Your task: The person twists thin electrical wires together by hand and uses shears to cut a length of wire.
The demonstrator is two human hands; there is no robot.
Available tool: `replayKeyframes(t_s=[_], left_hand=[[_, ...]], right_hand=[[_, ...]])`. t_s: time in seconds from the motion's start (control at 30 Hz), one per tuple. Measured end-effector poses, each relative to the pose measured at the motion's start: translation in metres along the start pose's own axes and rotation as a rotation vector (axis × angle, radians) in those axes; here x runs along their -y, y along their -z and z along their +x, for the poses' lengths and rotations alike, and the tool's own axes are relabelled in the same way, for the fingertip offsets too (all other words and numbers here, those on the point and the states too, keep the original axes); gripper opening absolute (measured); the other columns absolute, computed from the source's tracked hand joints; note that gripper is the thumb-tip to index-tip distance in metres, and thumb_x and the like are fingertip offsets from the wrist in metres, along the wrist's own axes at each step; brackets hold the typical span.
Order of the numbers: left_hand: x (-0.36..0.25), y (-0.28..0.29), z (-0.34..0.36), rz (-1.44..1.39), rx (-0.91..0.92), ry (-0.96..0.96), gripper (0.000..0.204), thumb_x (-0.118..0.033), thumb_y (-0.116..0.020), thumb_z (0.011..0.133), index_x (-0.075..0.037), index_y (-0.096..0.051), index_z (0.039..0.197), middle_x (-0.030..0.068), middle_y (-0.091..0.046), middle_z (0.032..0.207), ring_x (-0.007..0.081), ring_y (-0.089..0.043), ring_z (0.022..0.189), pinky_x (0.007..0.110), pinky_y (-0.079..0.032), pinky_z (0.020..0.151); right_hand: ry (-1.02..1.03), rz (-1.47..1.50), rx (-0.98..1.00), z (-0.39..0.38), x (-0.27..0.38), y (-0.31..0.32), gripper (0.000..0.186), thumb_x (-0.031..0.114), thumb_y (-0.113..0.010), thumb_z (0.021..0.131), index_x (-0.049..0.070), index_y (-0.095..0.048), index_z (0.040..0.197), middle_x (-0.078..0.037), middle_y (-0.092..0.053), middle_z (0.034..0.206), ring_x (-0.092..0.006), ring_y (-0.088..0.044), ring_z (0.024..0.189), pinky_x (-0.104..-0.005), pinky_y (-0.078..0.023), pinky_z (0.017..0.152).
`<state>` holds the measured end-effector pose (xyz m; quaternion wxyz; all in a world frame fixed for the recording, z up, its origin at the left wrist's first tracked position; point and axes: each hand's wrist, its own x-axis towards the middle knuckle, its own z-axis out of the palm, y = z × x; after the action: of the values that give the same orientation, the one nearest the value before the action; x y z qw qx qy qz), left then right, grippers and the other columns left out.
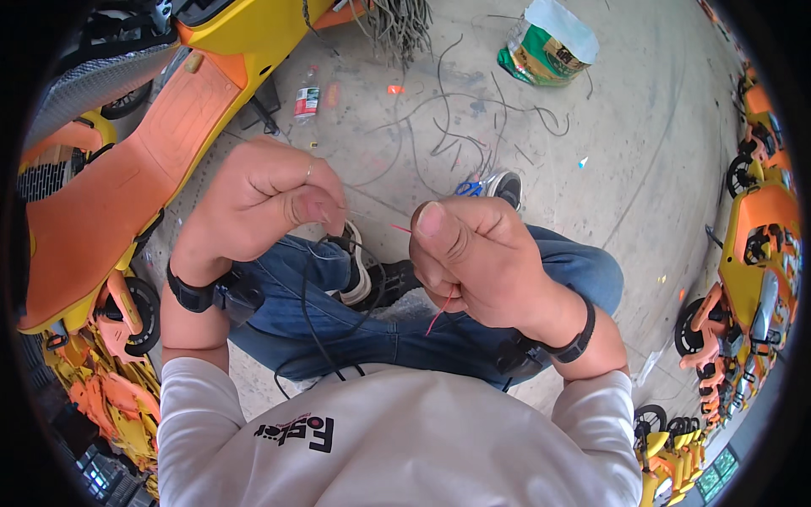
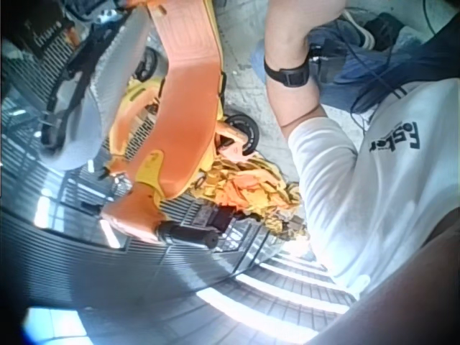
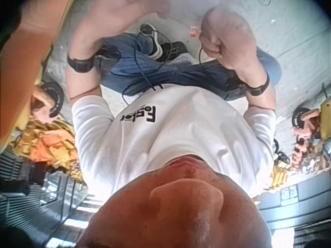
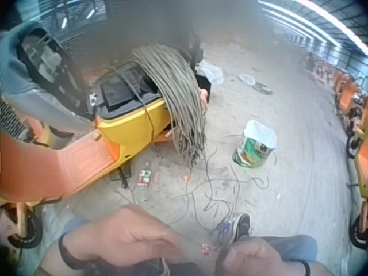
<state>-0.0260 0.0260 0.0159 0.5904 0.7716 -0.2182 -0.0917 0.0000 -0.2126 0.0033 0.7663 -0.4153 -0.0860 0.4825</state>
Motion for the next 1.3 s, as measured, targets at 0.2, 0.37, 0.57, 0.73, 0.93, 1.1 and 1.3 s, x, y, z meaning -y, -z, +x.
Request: replayKeyframes(t_s=[0.2,0.37,0.57,0.73,0.93,1.1,1.3], left_hand=[[0.013,0.003,0.000,-0.042,-0.042,0.078,0.025,-0.020,-0.057,0.091,0.001,-0.062,0.077,0.0054,-0.065,0.068,0.0153,-0.062,0.063,0.026,-0.047,0.059],[0.024,0.006,0.006,-0.092,-0.120,0.206,0.032,-0.027,-0.054,0.095,0.000,-0.064,0.081,-0.0028,-0.053,0.060,0.0054,-0.040,0.050,0.022,-0.032,0.048],[0.033,0.012,0.002,-0.182,-0.277,0.256,0.032,-0.029,-0.055,0.094,-0.002,-0.065,0.081,-0.0042,-0.048,0.058,0.0024,-0.031,0.047,0.020,-0.023,0.044],[0.034,0.002,0.011,0.027,-0.231,0.124,0.029,-0.027,-0.056,0.094,-0.001,-0.066,0.084,-0.0015,-0.057,0.066,0.0046,-0.042,0.055,0.021,-0.035,0.051],[0.037,-0.010,0.013,0.055,-0.194,0.175,0.025,-0.020,-0.054,0.095,0.000,-0.065,0.085,0.0039,-0.067,0.082,0.0114,-0.059,0.080,0.027,-0.046,0.076],[0.035,-0.028,0.016,0.121,-0.096,0.194,0.021,-0.019,-0.056,0.093,-0.001,-0.065,0.086,0.0064,-0.067,0.080,0.0144,-0.061,0.074,0.027,-0.047,0.070],[0.027,-0.026,0.008,0.638,-0.093,0.064,0.013,-0.016,-0.060,0.087,-0.005,-0.063,0.082,0.0109,-0.060,0.069,0.0298,-0.059,0.066,0.036,-0.044,0.057]], right_hand=[[-0.070,0.042,0.006,0.004,0.003,0.014,0.047,0.036,-0.043,0.099,0.003,-0.049,0.067,0.003,-0.032,0.050,-0.0067,-0.025,0.043,-0.0225,-0.021,0.038],[-0.125,0.080,0.044,0.011,0.003,0.033,0.040,0.033,-0.045,0.099,-0.005,-0.059,0.097,0.006,-0.031,0.052,-0.0041,-0.024,0.045,-0.0205,-0.019,0.040],[-0.101,-0.011,0.153,0.014,0.013,0.032,0.034,0.026,-0.047,0.098,-0.006,-0.059,0.095,0.004,-0.038,0.053,-0.0043,-0.030,0.045,-0.0207,-0.022,0.041],[-0.042,0.063,0.360,0.011,0.001,0.038,0.035,0.026,-0.050,0.096,-0.006,-0.059,0.086,0.003,-0.038,0.052,-0.0052,-0.031,0.044,-0.0209,-0.024,0.041],[0.032,0.150,0.479,0.010,0.013,0.036,0.039,0.029,-0.049,0.097,-0.008,-0.061,0.089,0.003,-0.039,0.053,-0.0062,-0.032,0.045,-0.0214,-0.027,0.042],[0.252,0.011,-0.052,0.026,0.019,0.029,0.035,0.026,-0.049,0.097,-0.005,-0.064,0.101,-0.004,-0.051,0.060,-0.0117,-0.043,0.048,-0.0289,-0.037,0.046],[0.788,-1.566,-0.302,0.042,0.002,0.053,0.015,0.015,-0.059,0.089,0.001,-0.062,0.089,-0.013,-0.054,0.067,-0.0307,-0.053,0.061,-0.0397,-0.042,0.053]])
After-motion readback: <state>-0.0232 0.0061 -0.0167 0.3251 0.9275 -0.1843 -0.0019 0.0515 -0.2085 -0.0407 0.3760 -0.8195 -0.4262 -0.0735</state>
